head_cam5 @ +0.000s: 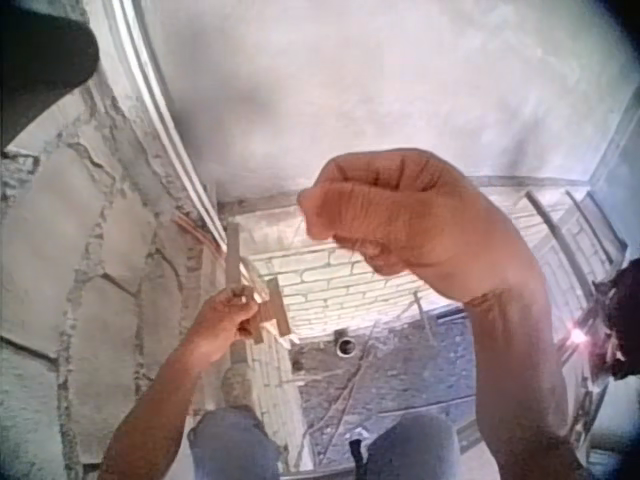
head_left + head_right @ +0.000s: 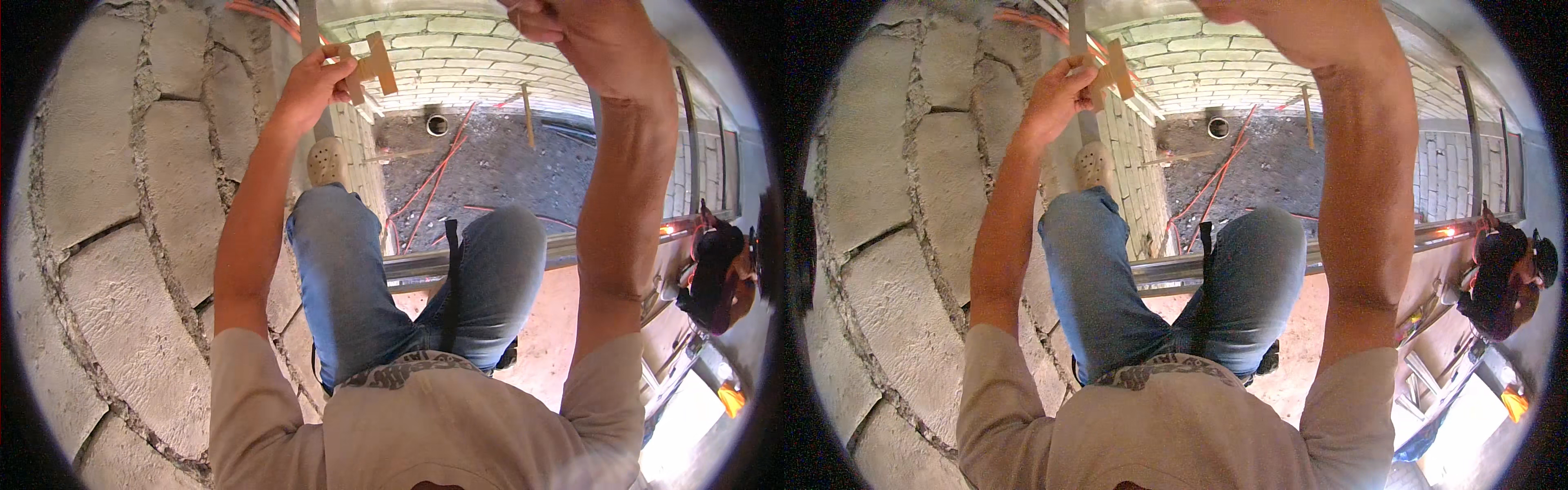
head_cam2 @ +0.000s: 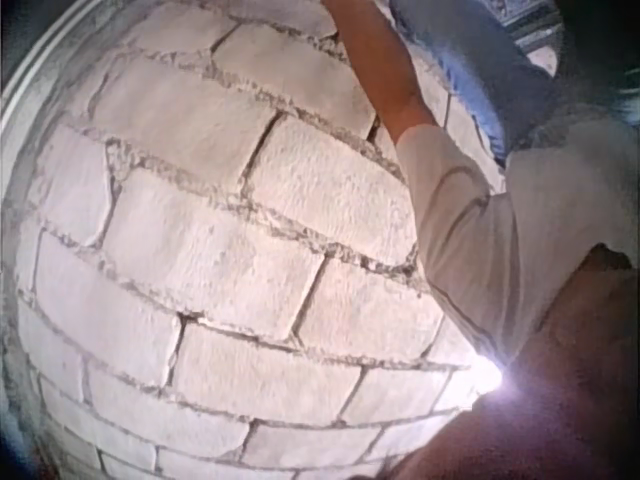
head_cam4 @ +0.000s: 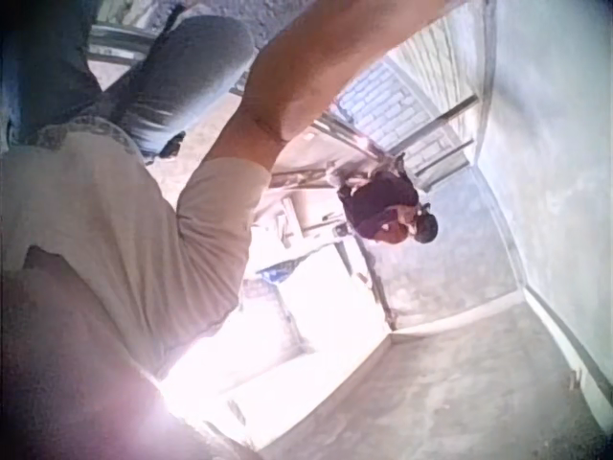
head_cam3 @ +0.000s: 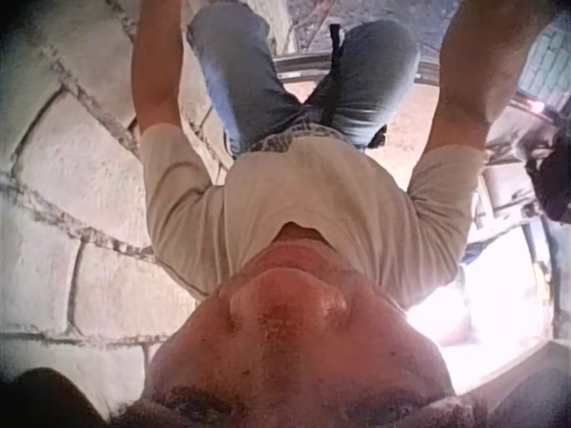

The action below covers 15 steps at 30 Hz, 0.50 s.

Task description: Securing electrical conduits and plumbing pipes to a wall and ceiling frame using wire and string.

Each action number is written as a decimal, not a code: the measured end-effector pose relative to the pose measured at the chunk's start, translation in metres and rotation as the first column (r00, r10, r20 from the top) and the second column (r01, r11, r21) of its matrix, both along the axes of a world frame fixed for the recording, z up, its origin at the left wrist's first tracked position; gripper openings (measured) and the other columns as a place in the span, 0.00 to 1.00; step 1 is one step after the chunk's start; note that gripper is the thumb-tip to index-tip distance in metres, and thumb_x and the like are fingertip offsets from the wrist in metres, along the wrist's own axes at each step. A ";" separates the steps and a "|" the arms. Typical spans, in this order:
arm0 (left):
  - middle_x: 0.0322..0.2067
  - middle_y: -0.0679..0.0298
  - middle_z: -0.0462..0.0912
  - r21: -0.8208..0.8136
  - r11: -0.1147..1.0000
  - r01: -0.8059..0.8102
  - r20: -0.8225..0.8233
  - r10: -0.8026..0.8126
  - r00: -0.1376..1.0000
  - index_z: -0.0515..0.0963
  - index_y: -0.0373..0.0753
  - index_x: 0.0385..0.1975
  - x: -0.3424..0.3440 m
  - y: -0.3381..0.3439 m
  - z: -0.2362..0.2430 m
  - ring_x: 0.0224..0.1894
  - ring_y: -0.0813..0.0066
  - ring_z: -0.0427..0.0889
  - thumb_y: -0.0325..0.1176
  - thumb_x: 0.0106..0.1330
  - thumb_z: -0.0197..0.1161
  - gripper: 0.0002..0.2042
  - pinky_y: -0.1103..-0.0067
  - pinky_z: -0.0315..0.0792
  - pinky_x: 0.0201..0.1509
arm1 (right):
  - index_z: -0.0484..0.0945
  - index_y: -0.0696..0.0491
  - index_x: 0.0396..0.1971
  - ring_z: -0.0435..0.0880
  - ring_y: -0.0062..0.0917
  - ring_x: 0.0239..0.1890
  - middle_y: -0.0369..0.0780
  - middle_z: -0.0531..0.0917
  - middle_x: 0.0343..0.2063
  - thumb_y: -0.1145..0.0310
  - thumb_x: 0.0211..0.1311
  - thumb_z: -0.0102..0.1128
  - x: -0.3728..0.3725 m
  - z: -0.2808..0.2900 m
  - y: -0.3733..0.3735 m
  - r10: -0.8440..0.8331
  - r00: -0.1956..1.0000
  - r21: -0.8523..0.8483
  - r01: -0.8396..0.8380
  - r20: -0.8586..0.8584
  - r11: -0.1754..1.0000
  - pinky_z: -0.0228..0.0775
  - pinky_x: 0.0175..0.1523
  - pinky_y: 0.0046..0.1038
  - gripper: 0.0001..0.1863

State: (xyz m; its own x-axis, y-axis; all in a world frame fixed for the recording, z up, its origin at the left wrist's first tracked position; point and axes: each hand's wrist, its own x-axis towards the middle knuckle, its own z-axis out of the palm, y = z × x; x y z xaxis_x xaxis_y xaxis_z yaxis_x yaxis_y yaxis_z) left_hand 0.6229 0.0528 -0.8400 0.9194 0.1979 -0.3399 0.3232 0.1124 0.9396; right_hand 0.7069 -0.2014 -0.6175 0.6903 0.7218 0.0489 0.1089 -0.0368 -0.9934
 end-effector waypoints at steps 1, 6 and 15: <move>0.33 0.68 0.81 0.005 1.000 -0.002 -0.001 0.002 1.000 0.75 0.39 0.48 0.000 -0.002 0.000 0.31 0.84 0.79 0.37 0.66 0.63 0.14 0.82 0.76 0.34 | 0.79 0.51 0.22 0.54 0.10 0.12 0.26 0.65 0.12 0.60 0.65 0.61 -0.005 0.000 0.001 -0.008 1.000 -0.046 0.010 0.028 0.999 0.44 0.16 0.18 0.13; 0.31 0.67 0.82 0.568 0.823 -0.010 0.361 -0.238 0.902 0.77 0.44 0.46 -0.007 -0.014 0.001 0.35 0.72 0.81 0.30 0.65 0.62 0.10 0.73 0.75 0.42 | 0.80 0.52 0.24 0.55 0.10 0.13 0.27 0.66 0.12 0.61 0.65 0.61 0.007 -0.001 0.004 0.004 1.000 -0.074 -0.002 0.031 0.997 0.45 0.16 0.18 0.13; 0.64 0.57 0.64 0.952 0.281 -0.120 0.276 -0.618 0.736 0.80 0.47 0.45 -0.034 -0.009 0.015 0.64 0.53 0.65 0.25 0.53 0.67 0.18 0.63 0.65 0.63 | 0.78 0.52 0.23 0.55 0.09 0.13 0.26 0.66 0.14 0.62 0.67 0.58 0.015 0.005 0.007 -0.009 1.000 0.046 0.007 0.029 0.999 0.44 0.17 0.17 0.13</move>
State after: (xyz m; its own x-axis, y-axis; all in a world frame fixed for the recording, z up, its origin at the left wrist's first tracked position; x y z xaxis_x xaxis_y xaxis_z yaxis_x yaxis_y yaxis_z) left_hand 0.5893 0.0437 -0.8250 0.8793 -0.2633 0.3969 -0.4016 -0.8579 0.3206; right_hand 0.7220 -0.1943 -0.6127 0.6940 0.7128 0.1017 0.1375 0.0074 -0.9905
